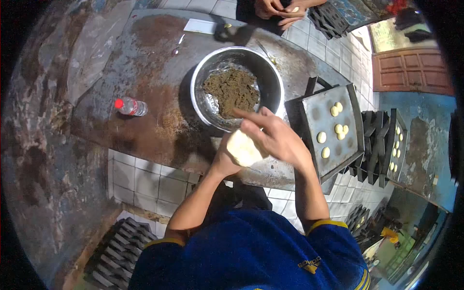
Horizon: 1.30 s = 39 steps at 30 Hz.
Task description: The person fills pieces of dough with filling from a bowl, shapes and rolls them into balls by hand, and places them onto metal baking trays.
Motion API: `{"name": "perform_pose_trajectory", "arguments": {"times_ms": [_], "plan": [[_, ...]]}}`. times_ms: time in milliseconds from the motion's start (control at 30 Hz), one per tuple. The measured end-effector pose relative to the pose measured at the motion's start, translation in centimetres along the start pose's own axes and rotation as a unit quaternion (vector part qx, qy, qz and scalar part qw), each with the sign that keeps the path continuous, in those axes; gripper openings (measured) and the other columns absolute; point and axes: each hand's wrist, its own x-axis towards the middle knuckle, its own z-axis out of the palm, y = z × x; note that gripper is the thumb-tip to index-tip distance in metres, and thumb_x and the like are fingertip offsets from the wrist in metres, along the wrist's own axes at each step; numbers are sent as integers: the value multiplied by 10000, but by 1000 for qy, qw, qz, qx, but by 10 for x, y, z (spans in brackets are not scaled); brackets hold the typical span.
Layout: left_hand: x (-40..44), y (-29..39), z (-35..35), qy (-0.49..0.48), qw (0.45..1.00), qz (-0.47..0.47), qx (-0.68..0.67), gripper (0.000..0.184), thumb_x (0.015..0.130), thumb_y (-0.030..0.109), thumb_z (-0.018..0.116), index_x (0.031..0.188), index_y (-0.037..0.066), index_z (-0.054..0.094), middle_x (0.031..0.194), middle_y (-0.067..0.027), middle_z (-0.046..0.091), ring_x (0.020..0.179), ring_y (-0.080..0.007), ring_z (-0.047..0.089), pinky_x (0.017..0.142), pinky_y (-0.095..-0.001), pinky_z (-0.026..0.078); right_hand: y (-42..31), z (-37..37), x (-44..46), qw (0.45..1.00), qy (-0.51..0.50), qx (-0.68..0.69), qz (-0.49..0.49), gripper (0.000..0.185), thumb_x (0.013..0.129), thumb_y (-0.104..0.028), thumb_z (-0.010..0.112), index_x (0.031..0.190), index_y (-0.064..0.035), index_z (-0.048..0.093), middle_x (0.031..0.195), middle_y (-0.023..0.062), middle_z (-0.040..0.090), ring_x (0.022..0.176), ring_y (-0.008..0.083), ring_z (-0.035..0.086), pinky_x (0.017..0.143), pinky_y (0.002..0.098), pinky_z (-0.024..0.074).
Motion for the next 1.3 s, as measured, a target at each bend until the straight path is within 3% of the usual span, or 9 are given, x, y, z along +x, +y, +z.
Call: {"name": "perform_pose_trajectory", "arguments": {"times_ms": [233, 300, 467, 733, 800, 867, 933, 1033, 1300], "plan": [[-20, 11, -83, 121, 957, 33, 263, 362, 763, 131, 880, 1060, 3, 717, 980, -177, 773, 911, -353, 763, 828, -421, 591, 133, 94, 232, 949, 52, -281, -137, 750, 854, -360, 849, 1464, -38, 552, 1400, 226, 607, 1352, 380, 578, 1100, 463, 502], [-35, 4, -95, 198, 932, -142, 269, 343, 785, 86, 849, 1088, -8, 717, 1000, -173, 779, 942, -328, 765, 857, -413, 586, 168, 118, 279, 913, 37, -370, -167, 745, 855, -377, 840, 1474, -69, 562, 1438, 200, 595, 1371, 361, 569, 1078, 464, 531], [-59, -19, -127, 218, 944, -192, 154, 237, 850, 14, 752, 1083, -22, 728, 1020, -121, 781, 944, -187, 745, 841, -336, 565, 169, 117, 307, 865, -47, -463, -188, 544, 921, -302, 764, 1402, -82, 638, 1512, 163, 562, 1391, 317, 571, 1041, 450, 573], [-73, -38, -130, 297, 923, -237, -65, 259, 882, 38, 795, 1127, 9, 715, 1080, -46, 752, 955, -136, 707, 843, -306, 557, 179, 102, 324, 845, -86, -484, -208, 180, 989, -180, 593, 921, -98, 738, 927, 142, 775, 895, 312, 775, 817, 479, 620], [-76, -49, -136, 284, 915, -271, -93, 519, 895, -21, 755, 1365, 54, 547, 1060, -34, 721, 928, -126, 703, 684, -246, 523, 199, 110, 333, 843, -51, -476, -245, 172, 975, -175, 604, 889, -94, 729, 907, 151, 770, 872, 317, 770, 792, 489, 614], [-71, -32, -136, 285, 906, -287, -125, 451, 900, 10, 778, 1303, 67, 584, 1038, -29, 722, 905, -107, 696, 633, -240, 485, 217, 109, 344, 840, -14, -464, -282, 169, 962, -170, 615, 857, -90, 721, 888, 159, 766, 848, 321, 766, 767, 499, 607], [-62, -17, -137, 284, 896, -302, -156, 384, 905, 41, 800, 1242, 80, 621, 1016, -24, 722, 882, -88, 689, 583, -233, 448, 220, 103, 349, 895, -30, -402, -189, 335, 928, -199, 725, 1238, -76, 751, 1017, 166, 788, 924, 299, 774, 780, 430, 628], [-53, -8, -139, 218, 926, -307, -31, 284, 892, 111, 852, 1110, 94, 671, 952, -9, 726, 849, -72, 679, 559, -225, 391, 174, 73, 325, 996, 4, -40, -74, 360, 908, -168, 783, 1240, -34, 740, 957, 155, 777, 892, 209, 759, 799, 372, 612], [-8, -10, -129, 176, 954, -215, 115, 354, 844, 135, 898, 1123, 12, 718, 1020, -57, 778, 952, -164, 728, 877, -347, 574, 62, 29, 179, 947, -256, 191, -44, 868, 893, -229, 863, 1619, -88, 408, 1470, 101, 565, 1354, 228, 536, 1173, 389, 433]]}}
